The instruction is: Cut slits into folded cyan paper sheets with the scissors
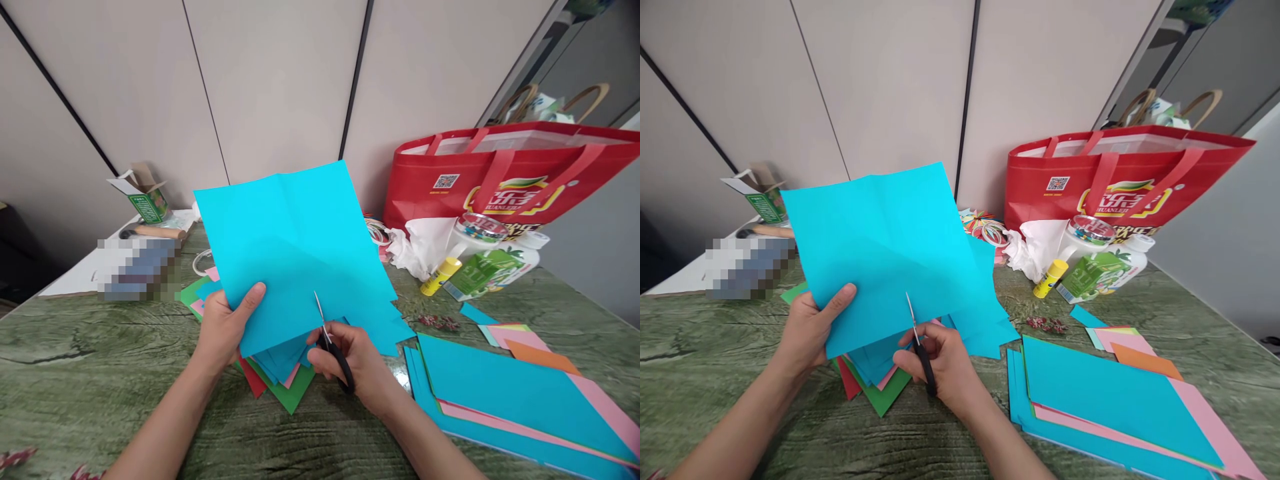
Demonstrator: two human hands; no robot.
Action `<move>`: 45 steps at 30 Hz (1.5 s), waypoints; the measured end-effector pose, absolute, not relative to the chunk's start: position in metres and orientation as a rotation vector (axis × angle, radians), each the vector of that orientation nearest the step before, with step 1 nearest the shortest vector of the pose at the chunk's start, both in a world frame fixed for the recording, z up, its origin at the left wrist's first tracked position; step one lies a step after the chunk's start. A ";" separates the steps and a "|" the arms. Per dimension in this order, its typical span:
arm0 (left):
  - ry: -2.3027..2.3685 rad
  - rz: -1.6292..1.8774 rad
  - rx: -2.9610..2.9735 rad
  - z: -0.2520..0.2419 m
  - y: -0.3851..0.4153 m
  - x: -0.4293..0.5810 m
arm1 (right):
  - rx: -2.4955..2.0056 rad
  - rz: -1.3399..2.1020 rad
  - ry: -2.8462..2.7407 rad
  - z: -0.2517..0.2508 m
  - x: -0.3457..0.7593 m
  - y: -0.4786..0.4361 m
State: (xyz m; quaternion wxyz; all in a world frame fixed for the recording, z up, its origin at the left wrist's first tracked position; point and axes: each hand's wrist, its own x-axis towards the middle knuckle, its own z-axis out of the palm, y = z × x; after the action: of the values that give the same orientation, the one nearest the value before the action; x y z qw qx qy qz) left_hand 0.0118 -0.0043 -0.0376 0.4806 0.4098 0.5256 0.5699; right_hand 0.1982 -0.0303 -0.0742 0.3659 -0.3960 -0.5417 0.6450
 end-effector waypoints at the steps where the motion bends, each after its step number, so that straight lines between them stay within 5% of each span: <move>1: 1.280 1.389 1.000 -0.038 -0.004 0.012 | -1.022 1.662 -1.389 -0.073 0.198 -0.030; 45: 1.354 1.315 1.078 -0.035 -0.019 0.012 | -0.804 1.786 -1.286 -0.068 0.193 -0.031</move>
State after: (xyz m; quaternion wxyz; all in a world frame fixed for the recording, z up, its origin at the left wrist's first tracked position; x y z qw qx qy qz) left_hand 0.0119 -0.0185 -0.0354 0.4655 0.4390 0.5513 0.5354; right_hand 0.1927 -0.0309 -0.0683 0.3886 -0.3162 -0.5057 0.7024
